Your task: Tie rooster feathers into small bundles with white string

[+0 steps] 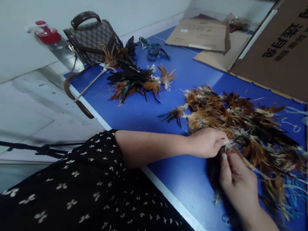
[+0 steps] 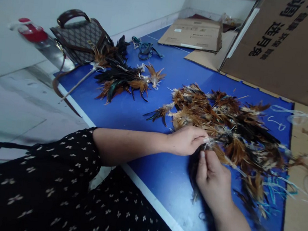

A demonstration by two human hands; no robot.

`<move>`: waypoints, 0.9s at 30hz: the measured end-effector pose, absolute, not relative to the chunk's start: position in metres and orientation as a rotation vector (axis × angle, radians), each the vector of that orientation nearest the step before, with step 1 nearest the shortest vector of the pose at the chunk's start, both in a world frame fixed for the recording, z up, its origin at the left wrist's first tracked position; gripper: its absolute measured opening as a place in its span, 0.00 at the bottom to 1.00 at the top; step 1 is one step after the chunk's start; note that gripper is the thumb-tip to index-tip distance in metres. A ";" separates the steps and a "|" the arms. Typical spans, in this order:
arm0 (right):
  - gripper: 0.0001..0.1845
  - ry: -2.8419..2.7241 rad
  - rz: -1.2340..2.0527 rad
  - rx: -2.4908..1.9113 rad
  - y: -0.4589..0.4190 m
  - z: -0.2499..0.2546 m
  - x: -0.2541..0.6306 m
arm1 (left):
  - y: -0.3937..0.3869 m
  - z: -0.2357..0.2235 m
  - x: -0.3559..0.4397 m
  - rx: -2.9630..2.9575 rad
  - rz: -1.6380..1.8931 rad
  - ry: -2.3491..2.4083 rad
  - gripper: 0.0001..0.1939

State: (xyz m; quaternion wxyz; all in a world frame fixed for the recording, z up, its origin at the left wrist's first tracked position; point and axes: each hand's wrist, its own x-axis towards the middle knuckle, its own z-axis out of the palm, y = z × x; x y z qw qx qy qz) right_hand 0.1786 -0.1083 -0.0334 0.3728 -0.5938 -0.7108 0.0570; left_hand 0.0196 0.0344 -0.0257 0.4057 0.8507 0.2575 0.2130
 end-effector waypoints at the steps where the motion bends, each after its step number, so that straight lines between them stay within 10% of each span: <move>1: 0.21 -1.850 0.130 -1.521 -0.109 -0.034 0.181 | 0.034 -0.023 0.018 2.237 0.449 0.647 0.12; 27: 0.24 -1.656 0.305 -1.668 -0.117 -0.021 0.228 | 0.032 -0.026 0.016 1.977 0.563 -0.039 0.12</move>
